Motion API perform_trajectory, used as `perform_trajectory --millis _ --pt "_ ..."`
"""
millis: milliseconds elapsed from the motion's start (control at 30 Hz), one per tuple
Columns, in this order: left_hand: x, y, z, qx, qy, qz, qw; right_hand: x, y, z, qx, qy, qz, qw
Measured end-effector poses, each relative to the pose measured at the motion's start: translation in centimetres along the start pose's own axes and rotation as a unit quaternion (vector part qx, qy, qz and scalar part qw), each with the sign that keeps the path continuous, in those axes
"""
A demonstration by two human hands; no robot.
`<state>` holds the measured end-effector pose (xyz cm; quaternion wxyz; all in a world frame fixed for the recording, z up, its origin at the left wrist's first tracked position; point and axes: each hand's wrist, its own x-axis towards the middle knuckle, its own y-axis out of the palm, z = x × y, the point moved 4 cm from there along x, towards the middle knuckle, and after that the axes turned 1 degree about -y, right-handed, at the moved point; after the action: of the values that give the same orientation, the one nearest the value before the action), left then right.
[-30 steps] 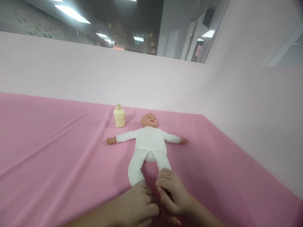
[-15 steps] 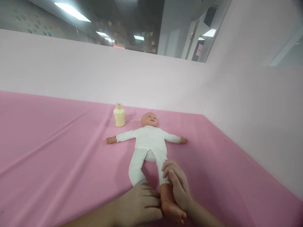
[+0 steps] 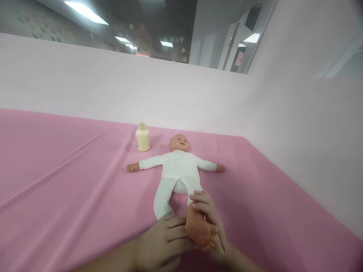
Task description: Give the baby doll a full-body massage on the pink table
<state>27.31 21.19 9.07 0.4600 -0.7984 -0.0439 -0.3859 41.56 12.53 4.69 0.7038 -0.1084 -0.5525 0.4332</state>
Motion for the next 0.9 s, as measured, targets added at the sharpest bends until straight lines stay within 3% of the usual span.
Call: perform_trajectory --millis 100,333,600,767,900 --pt "-0.5 0.5 0.2 0.007 -0.004 0.007 1.000 0.8 0.4 0.9 -0.007 -0.029 -0.028 0.999" --pt "-2.8 3.2 1.7 0.046 -0.060 0.106 0.991 2.9 -0.8 2.9 0.025 -0.084 -0.014 0.996" --pt "-1.4 1.7 0.9 0.038 0.000 -0.025 0.999 2.7 0.6 2.1 -0.012 -0.018 -0.062 0.998" --pt "-0.6 1.3 0.4 0.035 0.017 -0.039 0.998 3.1 0.1 2.2 0.004 -0.007 -0.025 1.000" --pt "-0.7 1.2 0.4 0.037 0.009 -0.033 0.999 3.0 -0.3 1.9 0.030 0.016 -0.056 0.998"
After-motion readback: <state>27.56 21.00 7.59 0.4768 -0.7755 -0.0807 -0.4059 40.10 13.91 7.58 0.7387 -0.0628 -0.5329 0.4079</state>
